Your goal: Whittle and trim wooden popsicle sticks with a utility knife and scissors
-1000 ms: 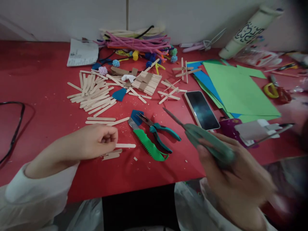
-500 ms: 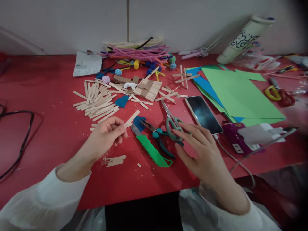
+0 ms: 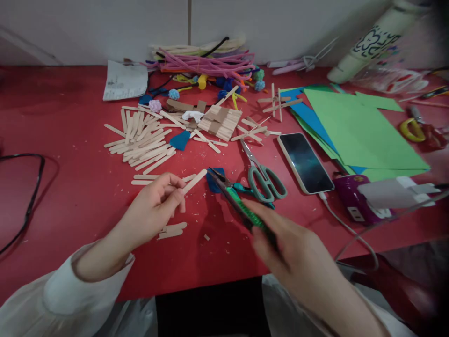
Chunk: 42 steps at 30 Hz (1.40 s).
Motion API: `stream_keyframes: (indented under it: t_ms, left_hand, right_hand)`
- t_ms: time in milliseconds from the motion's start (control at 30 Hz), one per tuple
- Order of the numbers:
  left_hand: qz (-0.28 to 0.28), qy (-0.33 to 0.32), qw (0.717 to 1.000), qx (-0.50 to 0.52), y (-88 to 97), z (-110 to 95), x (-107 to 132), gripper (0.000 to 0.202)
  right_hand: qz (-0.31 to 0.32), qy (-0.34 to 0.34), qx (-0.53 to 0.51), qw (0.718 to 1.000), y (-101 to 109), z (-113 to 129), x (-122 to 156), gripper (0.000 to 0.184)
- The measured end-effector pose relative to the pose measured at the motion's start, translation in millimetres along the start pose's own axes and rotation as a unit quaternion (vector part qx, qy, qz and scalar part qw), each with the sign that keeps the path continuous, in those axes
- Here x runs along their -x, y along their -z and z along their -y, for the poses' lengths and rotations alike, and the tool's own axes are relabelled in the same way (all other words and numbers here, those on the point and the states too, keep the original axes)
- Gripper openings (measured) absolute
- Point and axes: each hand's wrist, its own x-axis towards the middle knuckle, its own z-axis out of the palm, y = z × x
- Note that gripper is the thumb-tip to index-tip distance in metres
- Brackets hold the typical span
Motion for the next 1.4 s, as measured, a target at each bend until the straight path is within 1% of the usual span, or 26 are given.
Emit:
stream_keyframes:
  t_ms: [67, 100, 167, 200, 267, 367, 433, 533, 600, 667, 800, 867, 933, 967, 1000, 1067, 1167, 1233, 1300, 1367, 1400]
  left_hand:
    - [0.037, -0.005, 0.999, -0.019, -5.4, 1, 0, 0.011]
    - [0.06, -0.009, 0.997, -0.036, -8.8, 2, 0, 0.012]
    - [0.08, -0.044, 0.988, -0.128, -16.1, 2, 1, 0.014]
    - [0.071, -0.062, 0.978, -0.186, -19.3, 2, 1, 0.014]
    - [0.048, -0.106, 0.959, -0.258, -24.2, 2, 3, 0.016]
    - [0.011, -0.151, 0.946, -0.286, -26.7, 3, 6, 0.019]
    - [-0.002, -0.155, 0.939, -0.309, -25.5, 4, 7, 0.018]
    - [0.011, -0.147, 0.913, -0.38, -21.7, 4, 8, 0.015]
    - [0.017, -0.146, 0.892, -0.427, -19.5, 4, 8, 0.013]
    - [0.022, -0.145, 0.883, -0.446, -18.7, 3, 6, 0.013]
    - [0.026, -0.131, 0.895, -0.425, -20.1, 4, 4, 0.013]
    - [0.024, -0.132, 0.905, -0.403, -21.0, 5, 3, 0.015]
    - [0.018, -0.131, 0.91, -0.392, -22.0, 6, 3, 0.017]
    - [0.015, -0.127, 0.91, -0.393, -22.6, 7, 3, 0.017]
    - [0.014, -0.121, 0.91, -0.397, -23.3, 7, 3, 0.017]
    - [0.014, -0.116, 0.909, -0.401, -25.2, 7, 3, 0.017]
    - [0.024, -0.115, 0.912, -0.393, -28.3, 5, 3, 0.02]
    - [0.034, -0.102, 0.913, -0.393, -29.5, 3, 2, 0.023]
    - [0.041, -0.097, 0.915, -0.39, -29.3, 3, 2, 0.02]
    - [0.041, -0.111, 0.917, -0.38, -28.1, 4, 1, 0.012]
    - [0.037, -0.123, 0.919, -0.373, -27.4, 5, 1, 0.009]
  right_hand:
    - [0.031, -0.083, -0.084, 0.993, 11, -6, 4, 0.035]
    - [0.017, -0.104, -0.117, 0.988, 15, -7, 6, 0.033]
    - [-0.005, -0.134, -0.164, 0.977, 21, -8, 8, 0.031]
    - [-0.012, -0.135, -0.18, 0.974, 23, -7, 8, 0.029]
    - [-0.012, -0.12, -0.195, 0.973, 28, -6, 8, 0.025]
    - [-0.03, -0.097, -0.176, 0.979, 36, -4, 9, 0.023]
    - [-0.035, -0.086, -0.145, 0.985, 42, -3, 9, 0.023]
    - [-0.01, -0.061, -0.098, 0.993, 47, -1, 7, 0.025]
    - [-0.009, -0.054, -0.078, 0.996, 49, 2, 3, 0.026]
    - [-0.013, -0.043, -0.065, 0.997, 51, 5, -2, 0.027]
    - [-0.026, 0.001, -0.079, 0.997, 54, 12, -18, 0.026]
    - [-0.004, 0.006, -0.09, 0.996, 53, 15, -28, 0.023]
    - [-0.008, 0.003, -0.127, 0.992, 47, 16, -39, 0.022]
    - [-0.032, 0.02, -0.155, 0.987, 42, 16, -44, 0.021]
    - [-0.029, 0.026, -0.174, 0.984, 36, 15, -48, 0.021]
    - [-0.019, 0.033, -0.194, 0.98, 24, 11, -54, 0.014]
    - [0.011, 0.047, -0.17, 0.984, 11, 3, -58, 0.007]
    - [0.049, 0.067, -0.139, 0.987, 7, -2, -56, 0.011]
    - [0.07, 0.062, -0.136, 0.986, 6, -6, -53, 0.014]
    - [0.041, 0.042, -0.143, 0.988, 8, -8, -49, 0.016]
    - [0.02, 0.043, -0.147, 0.988, 9, -8, -48, 0.016]
